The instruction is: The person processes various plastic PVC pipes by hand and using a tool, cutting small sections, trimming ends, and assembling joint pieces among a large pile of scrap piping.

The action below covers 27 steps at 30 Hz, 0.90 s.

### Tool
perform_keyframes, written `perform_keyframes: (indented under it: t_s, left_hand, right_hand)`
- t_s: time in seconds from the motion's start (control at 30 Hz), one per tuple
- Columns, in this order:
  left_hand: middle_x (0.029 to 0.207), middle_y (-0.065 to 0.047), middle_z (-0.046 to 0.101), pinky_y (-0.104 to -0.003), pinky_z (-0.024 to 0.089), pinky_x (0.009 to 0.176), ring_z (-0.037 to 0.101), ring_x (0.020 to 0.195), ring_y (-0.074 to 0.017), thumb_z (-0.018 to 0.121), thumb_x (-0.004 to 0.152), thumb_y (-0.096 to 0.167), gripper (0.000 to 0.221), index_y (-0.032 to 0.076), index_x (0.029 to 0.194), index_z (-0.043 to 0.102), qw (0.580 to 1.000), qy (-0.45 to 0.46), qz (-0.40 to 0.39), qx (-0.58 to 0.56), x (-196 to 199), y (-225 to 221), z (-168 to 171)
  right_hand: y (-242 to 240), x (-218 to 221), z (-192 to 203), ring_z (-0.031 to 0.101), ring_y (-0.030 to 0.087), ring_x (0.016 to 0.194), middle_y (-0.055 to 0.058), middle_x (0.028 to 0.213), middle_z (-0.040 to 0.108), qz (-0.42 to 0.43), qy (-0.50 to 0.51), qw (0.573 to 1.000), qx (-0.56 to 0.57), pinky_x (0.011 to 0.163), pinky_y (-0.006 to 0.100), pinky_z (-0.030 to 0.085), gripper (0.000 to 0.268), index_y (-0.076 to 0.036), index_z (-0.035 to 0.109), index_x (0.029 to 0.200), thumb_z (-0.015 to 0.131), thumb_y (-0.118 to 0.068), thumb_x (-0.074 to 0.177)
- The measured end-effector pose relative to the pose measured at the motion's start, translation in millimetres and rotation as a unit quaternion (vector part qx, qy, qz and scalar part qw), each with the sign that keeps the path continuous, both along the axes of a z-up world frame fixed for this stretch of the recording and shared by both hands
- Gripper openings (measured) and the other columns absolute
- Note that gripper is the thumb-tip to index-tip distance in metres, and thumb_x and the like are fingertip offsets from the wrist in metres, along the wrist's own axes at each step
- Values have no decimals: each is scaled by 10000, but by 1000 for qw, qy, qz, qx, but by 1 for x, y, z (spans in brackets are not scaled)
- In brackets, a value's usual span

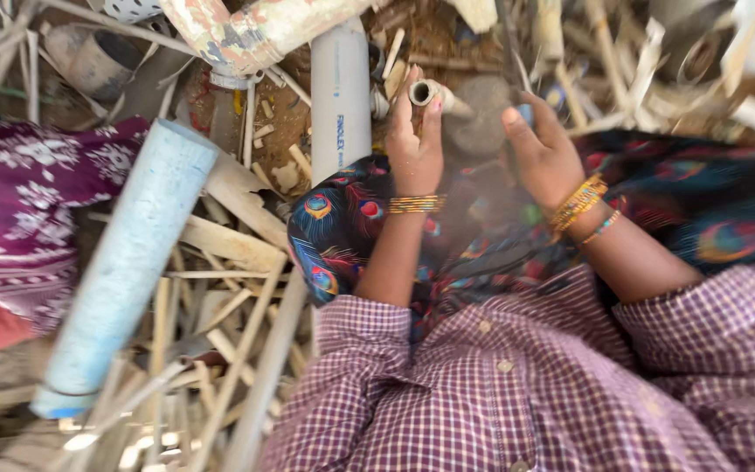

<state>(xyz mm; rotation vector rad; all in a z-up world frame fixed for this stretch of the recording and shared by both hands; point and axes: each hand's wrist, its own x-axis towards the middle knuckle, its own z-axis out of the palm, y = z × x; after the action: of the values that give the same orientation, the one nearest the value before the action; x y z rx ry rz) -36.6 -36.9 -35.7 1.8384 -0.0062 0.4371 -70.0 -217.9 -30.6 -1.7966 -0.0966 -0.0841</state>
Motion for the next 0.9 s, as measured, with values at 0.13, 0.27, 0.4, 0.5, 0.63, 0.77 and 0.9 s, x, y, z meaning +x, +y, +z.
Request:
perform_keyframes:
  t_s: [0.13,0.27,0.4,0.5,0.63,0.77,0.9]
  left_hand:
    - [1435,-148,647,-308,490,1155,644,1310,-196,591,1093,158,506,-8,1551,457,999,-1,-45,25,-17,7,-1]
    - [1623,-127,442,-326,404,1241,473,1478,-191,546,1112,116,553,-18,1603,330,983,22,-115,-142,-29,11,-2]
    - [1624,-142,441,-350,400,1253,494,1460,-213,567,1108,81,543,-44,1592,356,979,73,-118,-150,-45,3,-7]
    - [1624,-143,449,-358,385,1271,486,1478,-212,573,1108,95,553,-48,1595,353,981,70,-120,-138,-48,5,-10]
    - [1527,-161,488,-346,364,1253,494,1412,-220,583,1137,112,490,-88,1540,390,981,50,-105,-154,-41,17,-15]
    - [1583,-189,464,-400,373,1280,481,1471,-267,592,1089,137,500,-41,1516,403,980,49,-69,-182,-37,23,-12]
    - [1555,-224,487,-411,385,1281,504,1448,-284,631,1066,93,405,-9,1405,434,973,41,-40,-223,-32,19,-12]
  right_hand:
    - [40,-35,-11,537,93,483,3,616,573,10,197,972,130,459,264,435,513,-63,525,1397,465,-450,1066]
    - [53,-60,-14,473,92,492,1,654,531,62,215,951,213,453,274,377,542,-48,475,1443,462,-447,1076]
    - [46,-62,-27,496,85,452,-3,593,526,36,328,931,155,422,278,404,475,-52,500,1370,447,-419,1072]
    - [45,-79,-16,472,71,462,-19,603,504,73,282,938,191,430,269,389,472,-54,479,1396,461,-395,1071]
    - [40,-63,-9,453,72,446,-18,557,478,124,286,932,187,423,276,368,470,-81,510,1401,477,-387,1046]
    - [46,-68,2,478,55,539,-40,641,495,124,275,940,160,480,266,408,458,-98,508,1427,508,-351,1046]
    - [47,-55,8,489,129,530,53,611,499,77,411,901,114,495,333,415,426,-146,551,1394,514,-339,1016]
